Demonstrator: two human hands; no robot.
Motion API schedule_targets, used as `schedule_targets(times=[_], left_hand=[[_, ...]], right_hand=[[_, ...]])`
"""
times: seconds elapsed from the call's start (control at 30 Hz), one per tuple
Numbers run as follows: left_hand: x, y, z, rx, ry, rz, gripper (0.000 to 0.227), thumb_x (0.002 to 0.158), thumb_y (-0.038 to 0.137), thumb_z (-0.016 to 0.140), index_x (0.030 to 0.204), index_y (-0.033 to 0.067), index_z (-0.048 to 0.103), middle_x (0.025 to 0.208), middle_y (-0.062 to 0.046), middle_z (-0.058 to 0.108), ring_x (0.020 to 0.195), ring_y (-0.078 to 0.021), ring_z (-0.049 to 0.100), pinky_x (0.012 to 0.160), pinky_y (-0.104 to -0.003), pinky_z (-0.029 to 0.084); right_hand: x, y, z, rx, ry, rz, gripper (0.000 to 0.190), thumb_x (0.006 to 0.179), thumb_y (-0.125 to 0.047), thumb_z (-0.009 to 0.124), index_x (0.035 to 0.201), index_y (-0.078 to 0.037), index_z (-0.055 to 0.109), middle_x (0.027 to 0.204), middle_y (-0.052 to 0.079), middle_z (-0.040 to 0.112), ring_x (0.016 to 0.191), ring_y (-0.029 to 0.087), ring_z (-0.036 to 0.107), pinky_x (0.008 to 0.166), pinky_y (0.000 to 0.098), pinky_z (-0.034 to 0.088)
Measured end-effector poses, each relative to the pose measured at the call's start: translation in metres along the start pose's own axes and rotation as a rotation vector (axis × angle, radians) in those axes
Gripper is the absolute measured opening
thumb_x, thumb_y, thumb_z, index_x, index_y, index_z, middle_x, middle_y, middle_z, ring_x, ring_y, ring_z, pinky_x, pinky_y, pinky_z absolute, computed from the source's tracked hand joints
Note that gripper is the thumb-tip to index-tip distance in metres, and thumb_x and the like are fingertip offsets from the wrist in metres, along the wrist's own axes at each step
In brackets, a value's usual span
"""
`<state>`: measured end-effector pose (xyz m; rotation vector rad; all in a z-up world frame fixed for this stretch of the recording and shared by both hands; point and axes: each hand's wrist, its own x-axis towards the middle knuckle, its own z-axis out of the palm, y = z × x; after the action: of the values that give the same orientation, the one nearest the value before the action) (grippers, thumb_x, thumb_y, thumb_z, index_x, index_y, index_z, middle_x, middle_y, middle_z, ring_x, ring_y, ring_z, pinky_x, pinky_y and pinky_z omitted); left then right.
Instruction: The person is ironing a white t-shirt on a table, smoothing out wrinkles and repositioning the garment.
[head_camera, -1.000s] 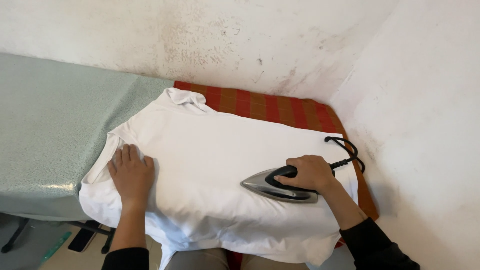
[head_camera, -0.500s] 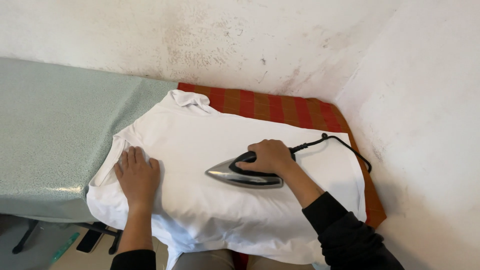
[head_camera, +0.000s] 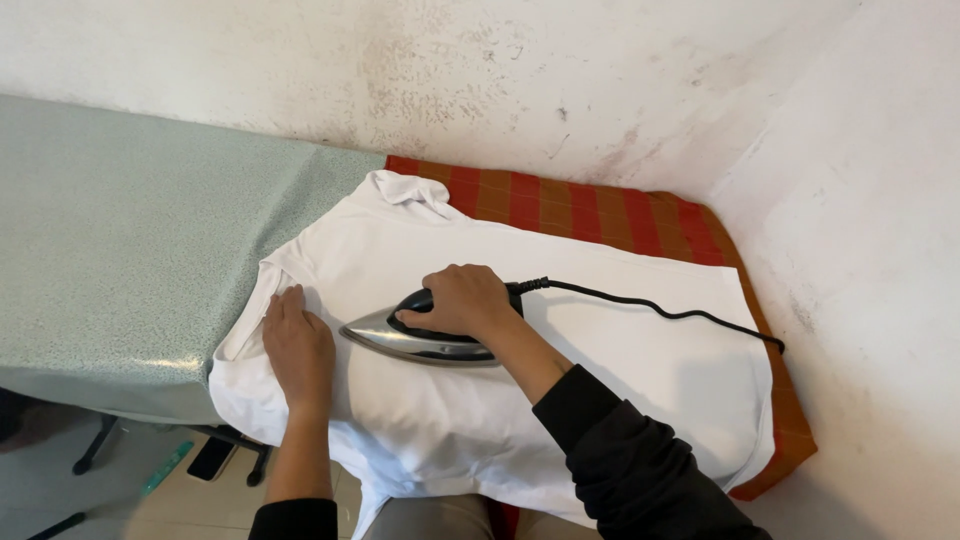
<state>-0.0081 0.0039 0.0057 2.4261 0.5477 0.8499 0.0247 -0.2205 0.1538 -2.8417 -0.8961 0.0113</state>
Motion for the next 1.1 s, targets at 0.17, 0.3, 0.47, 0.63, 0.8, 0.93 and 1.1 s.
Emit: schedule_targets(times=[0.17, 0.3, 0.47, 0.63, 0.8, 0.93, 1.1], left_hand=[[0.000, 0.004, -0.008, -0.137, 0.082, 0.053, 0.042, 0.100, -0.004, 0.043, 0.135, -0.0008, 0.065, 0.132, -0.022, 0.066, 0.137, -0.0407, 0.053, 0.116, -0.050, 0.040], [0.002, 0.012, -0.011, 0.017, -0.082, 0.028, 0.049, 0.106, 0.031, 0.047, 0.148, 0.0064, 0.055, 0.150, -0.019, 0.054, 0.150, -0.0391, 0.037, 0.121, -0.051, 0.032], [0.005, 0.007, -0.005, 0.197, -0.216, -0.016, 0.077, 0.100, 0.066, 0.049, 0.156, 0.0136, 0.047, 0.160, -0.014, 0.047, 0.156, -0.0340, 0.029, 0.125, -0.049, 0.023], [0.004, 0.008, -0.006, 0.216, -0.244, -0.008, 0.081, 0.100, 0.064, 0.048, 0.157, 0.0069, 0.046, 0.162, -0.015, 0.046, 0.156, -0.0350, 0.028, 0.126, -0.049, 0.021], [0.002, 0.008, -0.005, 0.218, -0.226, -0.009, 0.079, 0.102, 0.062, 0.047, 0.157, 0.0061, 0.047, 0.162, -0.015, 0.046, 0.157, -0.0338, 0.028, 0.126, -0.048, 0.022], [0.003, 0.010, -0.007, 0.213, -0.235, -0.009, 0.079, 0.103, 0.062, 0.047, 0.157, 0.0046, 0.045, 0.163, -0.017, 0.046, 0.157, -0.0342, 0.028, 0.126, -0.049, 0.022], [0.000, 0.010, -0.006, 0.211, -0.218, 0.013, 0.078, 0.104, 0.059, 0.047, 0.157, 0.0024, 0.047, 0.161, -0.018, 0.048, 0.156, -0.0352, 0.029, 0.124, -0.049, 0.025]], right_hand=[[0.013, -0.008, 0.004, 0.048, 0.037, -0.005, 0.076, 0.083, -0.071, 0.059, 0.112, -0.003, 0.076, 0.090, 0.019, 0.077, 0.087, 0.035, 0.076, 0.080, 0.0458, 0.060], [0.001, -0.001, -0.004, 0.001, 0.011, -0.008, 0.073, 0.084, -0.067, 0.058, 0.115, -0.003, 0.075, 0.093, 0.019, 0.077, 0.089, 0.035, 0.076, 0.081, 0.0471, 0.060], [-0.039, 0.028, -0.018, -0.048, -0.079, 0.068, 0.072, 0.085, -0.069, 0.055, 0.114, -0.006, 0.076, 0.093, 0.016, 0.076, 0.090, 0.036, 0.075, 0.082, 0.0476, 0.058], [-0.101, 0.076, -0.036, -0.143, -0.179, 0.263, 0.077, 0.083, -0.074, 0.053, 0.117, -0.008, 0.075, 0.097, 0.017, 0.076, 0.096, 0.037, 0.074, 0.086, 0.0465, 0.057], [-0.163, 0.141, -0.046, -0.217, -0.227, 0.427, 0.069, 0.082, -0.076, 0.053, 0.108, -0.016, 0.075, 0.090, 0.010, 0.077, 0.092, 0.029, 0.075, 0.084, 0.0393, 0.057], [-0.209, 0.205, -0.045, -0.319, -0.267, 0.591, 0.066, 0.080, -0.081, 0.051, 0.101, -0.023, 0.073, 0.085, 0.004, 0.077, 0.091, 0.023, 0.075, 0.081, 0.0335, 0.056], [-0.242, 0.247, -0.052, -0.338, -0.246, 0.708, 0.064, 0.080, -0.082, 0.049, 0.097, -0.025, 0.073, 0.084, 0.001, 0.077, 0.090, 0.019, 0.076, 0.081, 0.0303, 0.056]])
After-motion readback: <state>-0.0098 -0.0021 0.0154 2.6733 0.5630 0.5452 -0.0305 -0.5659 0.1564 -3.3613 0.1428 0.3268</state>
